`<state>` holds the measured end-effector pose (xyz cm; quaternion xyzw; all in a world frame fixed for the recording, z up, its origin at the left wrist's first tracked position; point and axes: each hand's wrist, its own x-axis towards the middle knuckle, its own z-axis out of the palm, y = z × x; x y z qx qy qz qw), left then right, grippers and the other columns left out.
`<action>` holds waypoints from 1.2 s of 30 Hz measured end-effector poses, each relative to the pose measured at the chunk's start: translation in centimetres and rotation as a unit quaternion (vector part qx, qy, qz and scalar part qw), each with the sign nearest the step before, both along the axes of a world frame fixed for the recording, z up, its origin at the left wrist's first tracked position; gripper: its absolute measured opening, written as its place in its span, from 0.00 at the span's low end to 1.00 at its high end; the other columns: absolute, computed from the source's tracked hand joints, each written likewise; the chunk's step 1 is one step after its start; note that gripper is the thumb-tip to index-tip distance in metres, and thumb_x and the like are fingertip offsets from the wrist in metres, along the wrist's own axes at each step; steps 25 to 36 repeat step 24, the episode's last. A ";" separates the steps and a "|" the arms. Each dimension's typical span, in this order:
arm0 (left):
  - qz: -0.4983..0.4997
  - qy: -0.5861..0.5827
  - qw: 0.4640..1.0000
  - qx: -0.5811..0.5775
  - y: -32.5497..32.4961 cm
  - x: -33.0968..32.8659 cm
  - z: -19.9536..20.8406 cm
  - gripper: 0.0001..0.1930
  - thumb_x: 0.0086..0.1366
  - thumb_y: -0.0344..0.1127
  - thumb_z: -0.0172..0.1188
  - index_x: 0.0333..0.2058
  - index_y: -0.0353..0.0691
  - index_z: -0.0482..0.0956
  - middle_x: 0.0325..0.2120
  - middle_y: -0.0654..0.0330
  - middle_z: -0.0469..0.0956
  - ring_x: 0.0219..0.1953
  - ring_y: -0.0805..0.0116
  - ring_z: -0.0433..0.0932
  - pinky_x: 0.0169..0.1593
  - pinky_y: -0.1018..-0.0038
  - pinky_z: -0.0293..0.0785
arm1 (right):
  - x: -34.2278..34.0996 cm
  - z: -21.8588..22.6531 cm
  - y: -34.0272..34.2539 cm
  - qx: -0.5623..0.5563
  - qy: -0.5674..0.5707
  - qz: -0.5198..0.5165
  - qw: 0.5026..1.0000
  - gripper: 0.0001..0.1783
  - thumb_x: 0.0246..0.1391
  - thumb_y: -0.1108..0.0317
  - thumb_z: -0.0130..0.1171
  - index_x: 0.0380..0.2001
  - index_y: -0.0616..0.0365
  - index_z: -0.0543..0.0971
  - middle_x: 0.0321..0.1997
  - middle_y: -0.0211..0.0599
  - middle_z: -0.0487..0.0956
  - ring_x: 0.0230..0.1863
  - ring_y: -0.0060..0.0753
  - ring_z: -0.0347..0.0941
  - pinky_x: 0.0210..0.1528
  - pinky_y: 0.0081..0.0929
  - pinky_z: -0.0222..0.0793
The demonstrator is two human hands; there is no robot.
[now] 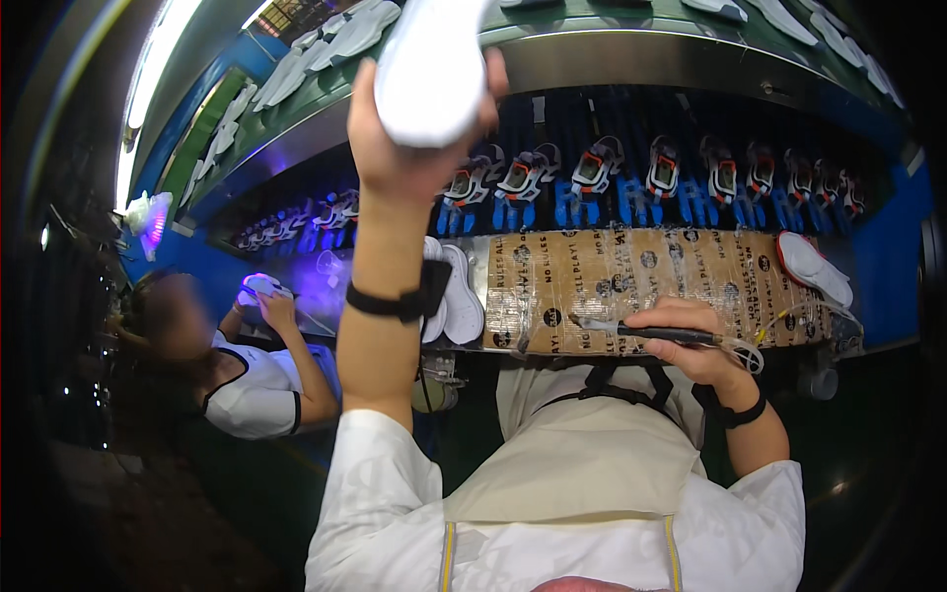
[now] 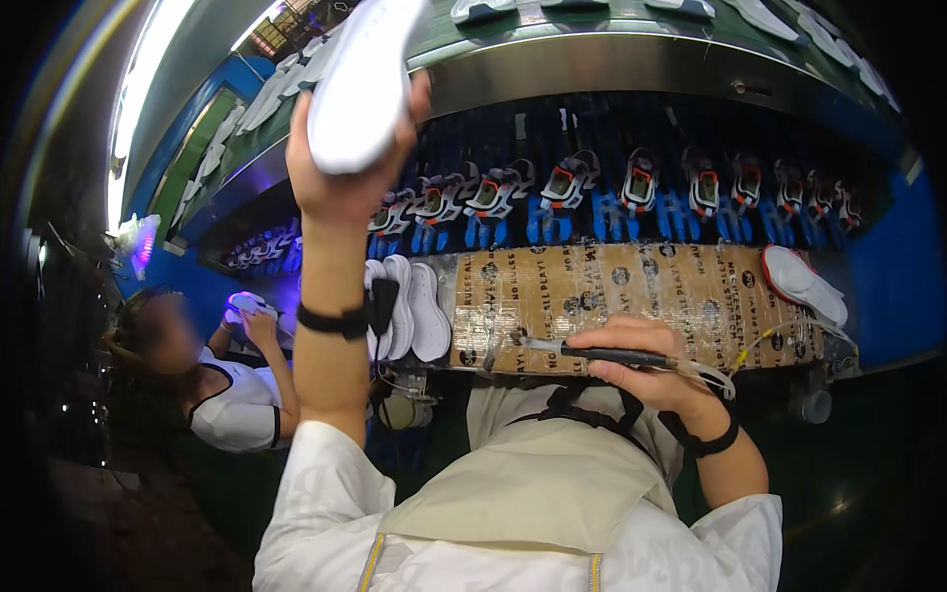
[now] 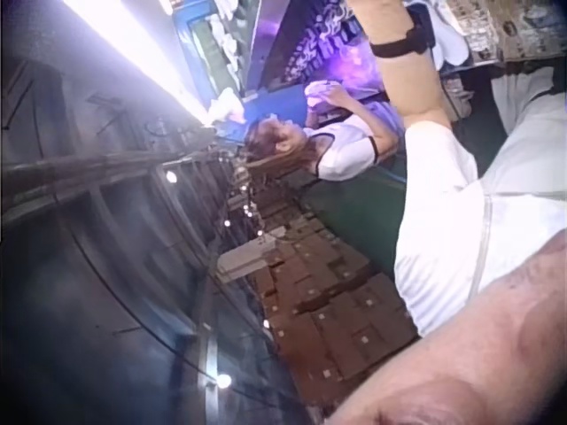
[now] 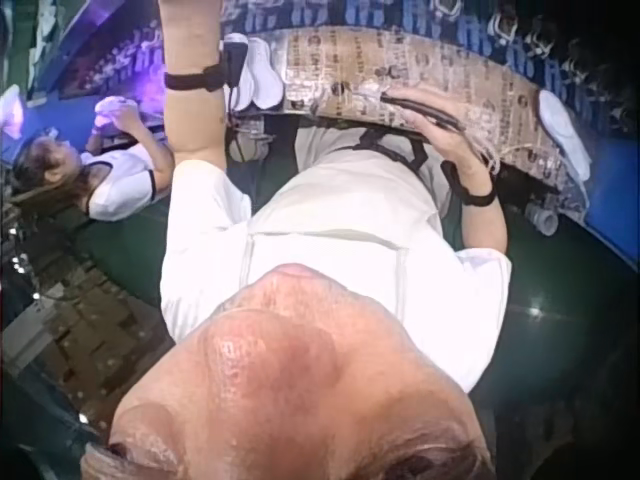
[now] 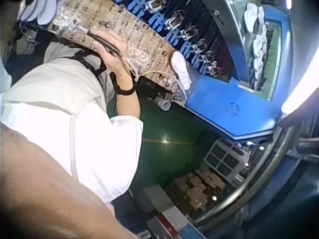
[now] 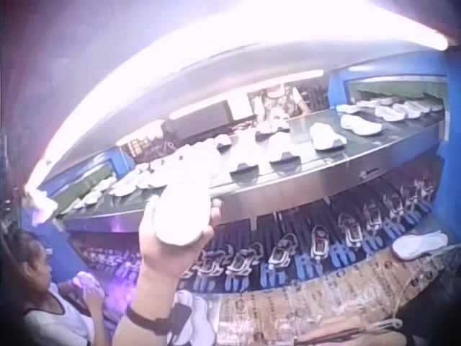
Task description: Applying adhesive or glue to the bottom of shoe soles using a brush.
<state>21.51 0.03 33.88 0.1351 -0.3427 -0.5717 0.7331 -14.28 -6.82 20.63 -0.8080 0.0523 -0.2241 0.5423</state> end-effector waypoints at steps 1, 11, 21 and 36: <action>0.025 0.016 0.998 -0.050 -1.6 1.7 1.0 0.42 0.76 0.65 0.26 0.69 0.31 0.56 0.57 0.30 0.68 0.56 0.32 0.73 0.58 0.43 0.77 | 0.1 0.2 0.2 -0.003 -0.003 0.004 1.000 0.17 0.54 0.70 0.69 0.48 0.59 0.86 0.34 0.39 0.83 0.34 0.35 0.76 0.39 0.30 0.70; 0.489 -0.192 0.837 0.153 -4.4 9.2 1.4 0.30 0.76 0.43 0.44 0.63 0.19 0.57 0.53 0.30 0.72 0.50 0.39 0.80 0.51 0.53 0.82 | -0.8 -2.3 -0.4 0.010 -0.031 -0.025 0.999 0.17 0.53 0.71 0.68 0.47 0.61 0.86 0.36 0.43 0.84 0.34 0.37 0.79 0.38 0.30 0.73; 0.446 -0.301 0.765 0.354 -6.1 22.0 4.9 0.29 0.72 0.39 0.55 0.64 0.30 0.57 0.53 0.29 0.71 0.45 0.48 0.84 0.40 0.60 0.88 | -1.2 -2.4 0.1 0.011 -0.006 -0.034 0.999 0.17 0.57 0.69 0.67 0.50 0.60 0.84 0.34 0.40 0.82 0.33 0.37 0.76 0.39 0.31 0.71; 0.450 -0.405 0.724 0.332 -4.7 23.8 4.5 0.33 0.69 0.39 0.61 0.65 0.32 0.57 0.56 0.26 0.69 0.46 0.52 0.85 0.38 0.43 0.84 | -1.1 -3.2 0.0 -0.019 -0.033 -0.056 0.998 0.19 0.57 0.68 0.68 0.51 0.61 0.84 0.34 0.40 0.82 0.33 0.35 0.76 0.38 0.30 0.70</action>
